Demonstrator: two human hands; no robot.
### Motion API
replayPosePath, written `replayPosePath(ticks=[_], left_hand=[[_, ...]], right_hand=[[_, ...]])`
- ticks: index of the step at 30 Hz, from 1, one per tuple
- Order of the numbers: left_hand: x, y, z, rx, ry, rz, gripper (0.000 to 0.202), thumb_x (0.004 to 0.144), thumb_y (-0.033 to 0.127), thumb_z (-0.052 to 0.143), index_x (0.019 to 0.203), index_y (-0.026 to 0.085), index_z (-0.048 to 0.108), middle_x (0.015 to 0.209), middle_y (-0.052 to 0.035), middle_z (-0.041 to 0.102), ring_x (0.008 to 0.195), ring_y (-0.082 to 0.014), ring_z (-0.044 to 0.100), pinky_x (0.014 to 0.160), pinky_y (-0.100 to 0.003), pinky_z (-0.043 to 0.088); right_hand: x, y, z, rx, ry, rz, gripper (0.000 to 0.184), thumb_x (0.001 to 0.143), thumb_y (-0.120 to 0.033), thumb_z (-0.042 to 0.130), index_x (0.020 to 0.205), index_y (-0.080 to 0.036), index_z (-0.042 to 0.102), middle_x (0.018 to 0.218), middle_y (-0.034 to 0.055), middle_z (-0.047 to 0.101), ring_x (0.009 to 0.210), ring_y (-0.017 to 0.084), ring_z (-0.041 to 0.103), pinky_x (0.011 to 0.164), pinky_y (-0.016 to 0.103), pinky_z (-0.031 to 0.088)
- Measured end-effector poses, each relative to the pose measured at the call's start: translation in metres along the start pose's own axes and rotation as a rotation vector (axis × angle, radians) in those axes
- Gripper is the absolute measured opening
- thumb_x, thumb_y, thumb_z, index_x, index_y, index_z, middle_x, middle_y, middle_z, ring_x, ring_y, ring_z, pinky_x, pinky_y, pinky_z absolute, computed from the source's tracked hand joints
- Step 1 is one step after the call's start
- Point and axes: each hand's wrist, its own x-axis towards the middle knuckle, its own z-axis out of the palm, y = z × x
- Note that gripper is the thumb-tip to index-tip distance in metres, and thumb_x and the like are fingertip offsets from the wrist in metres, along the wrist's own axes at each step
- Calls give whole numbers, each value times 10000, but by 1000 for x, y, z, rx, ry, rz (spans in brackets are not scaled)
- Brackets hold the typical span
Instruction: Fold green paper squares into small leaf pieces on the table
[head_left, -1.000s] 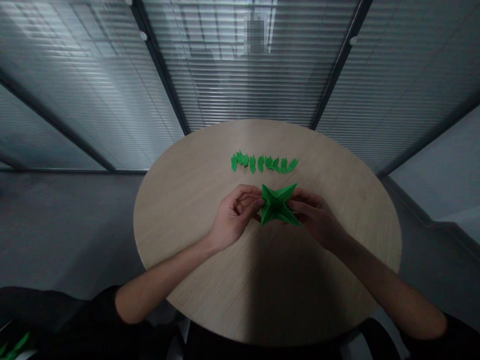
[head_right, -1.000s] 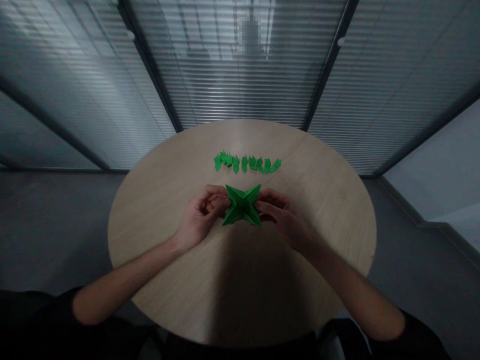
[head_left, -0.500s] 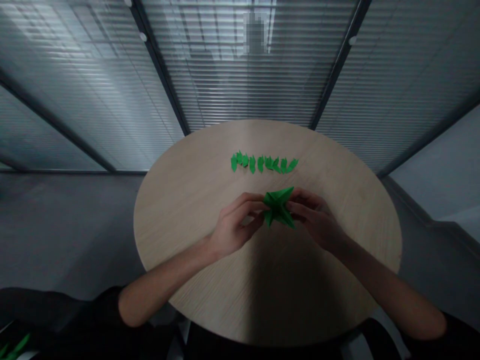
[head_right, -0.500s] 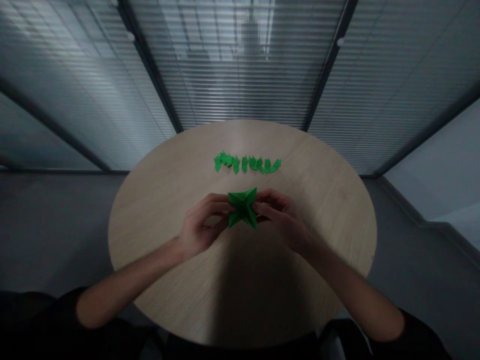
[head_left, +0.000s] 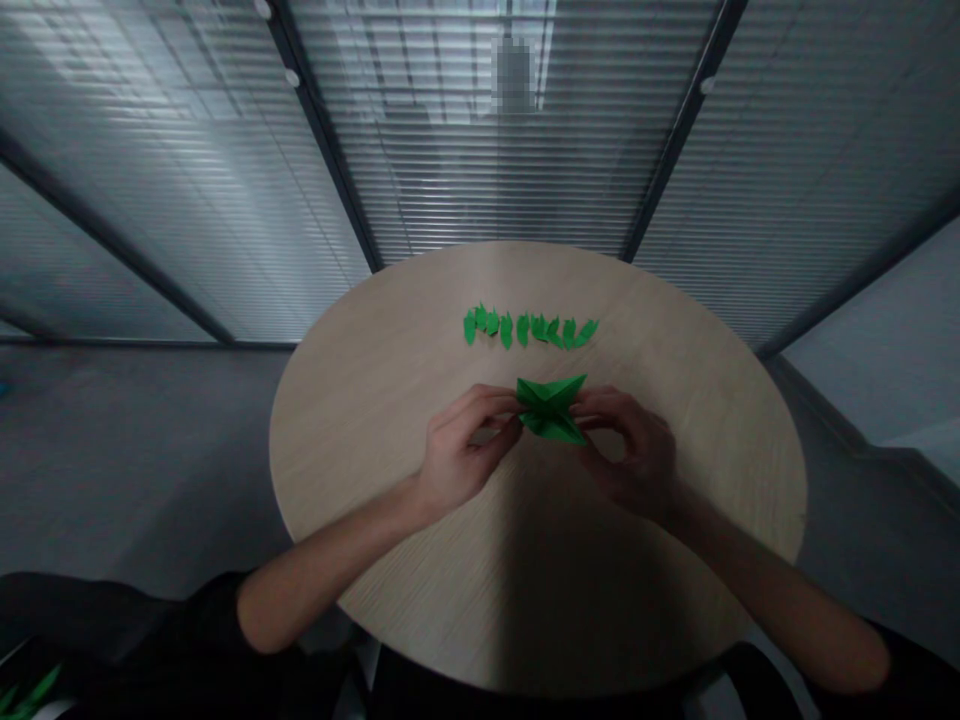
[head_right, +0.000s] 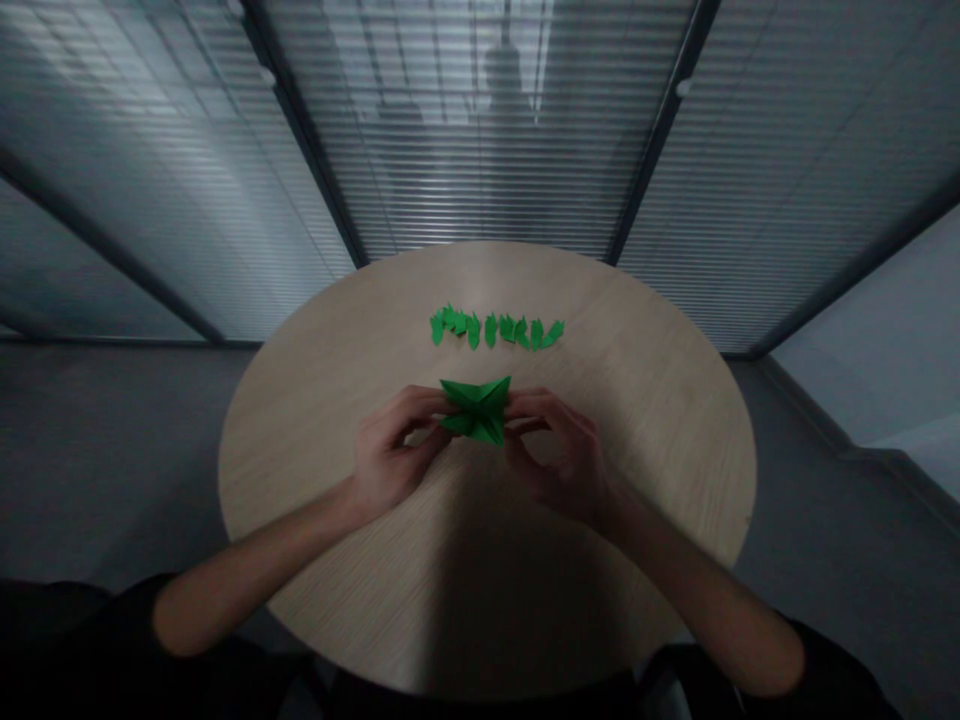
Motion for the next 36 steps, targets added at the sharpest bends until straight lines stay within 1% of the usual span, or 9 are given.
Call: replayPosePath(ticks=[3, 7, 10, 17, 21, 25, 28, 32, 36], left_hand=[[-1, 0, 1, -2, -11, 30, 193, 937, 55, 676, 1089, 167, 717, 1014, -89, 763, 884, -149, 733, 682, -228, 626], [-4, 0, 1, -5, -58, 84, 189, 958, 68, 663, 1112, 162, 719, 1035, -103, 766, 918, -169, 750, 760, -271, 644], [-5, 0, 1, 3, -78, 98, 181, 965, 82, 664, 1116, 163, 723, 1042, -107, 769, 917, -174, 758, 789, -284, 647], [-6, 3, 1, 20, -99, 99, 162, 974, 101, 656, 1111, 163, 717, 1021, -107, 762, 876, -171, 755, 740, -270, 644], [-8, 5, 4, -9, -89, 62, 140, 967, 87, 656, 1080, 164, 684, 961, -85, 764, 827, -155, 754, 701, -247, 643], [-10, 6, 7, -70, -41, -6, 121, 967, 124, 674, 1076, 166, 646, 939, -75, 765, 776, -136, 757, 649, -212, 653], [-11, 7, 8, -50, -41, -34, 94, 963, 142, 685, 1051, 161, 658, 924, -72, 768, 750, -135, 759, 649, -215, 663], [-10, 9, 6, -27, -47, -48, 90, 961, 142, 689, 1050, 154, 684, 889, -62, 761, 714, -132, 748, 633, -223, 659], [-8, 10, 4, -35, -59, -16, 122, 977, 152, 676, 1092, 171, 710, 920, -67, 772, 762, -147, 756, 663, -249, 665]], right_hand=[[2, 2, 0, -61, -39, -64, 281, 891, -77, 700, 1120, -239, 717, 1063, 42, 767, 861, 152, 761, 711, 244, 665], [2, -1, -2, -131, -49, -88, 256, 916, -88, 699, 1092, -264, 758, 1073, 46, 792, 954, 188, 778, 827, 303, 665], [2, -4, -3, -159, -52, -106, 270, 924, -86, 694, 1100, -276, 769, 1039, 40, 803, 909, 184, 789, 779, 289, 663], [0, -6, -4, -278, -62, -219, 234, 919, -80, 686, 1069, -243, 761, 973, 54, 814, 800, 182, 792, 700, 282, 657], [-1, -6, -4, -283, -84, -254, 282, 908, -64, 687, 1111, -256, 721, 978, 46, 820, 785, 185, 790, 678, 295, 658], [-2, -8, -3, -243, -30, -233, 324, 879, -77, 725, 1125, -285, 686, 949, 25, 831, 781, 204, 800, 656, 315, 667], [-2, -11, -1, -257, 9, -152, 262, 880, -123, 742, 1078, -288, 698, 892, 20, 828, 736, 209, 795, 631, 318, 664], [1, -13, 0, -221, -21, -112, 205, 899, -159, 740, 1068, -270, 712, 873, 21, 810, 733, 191, 781, 640, 297, 656], [3, -11, -1, -194, -64, -104, 156, 933, -178, 725, 1066, -260, 734, 905, 33, 801, 755, 175, 772, 652, 278, 649]])
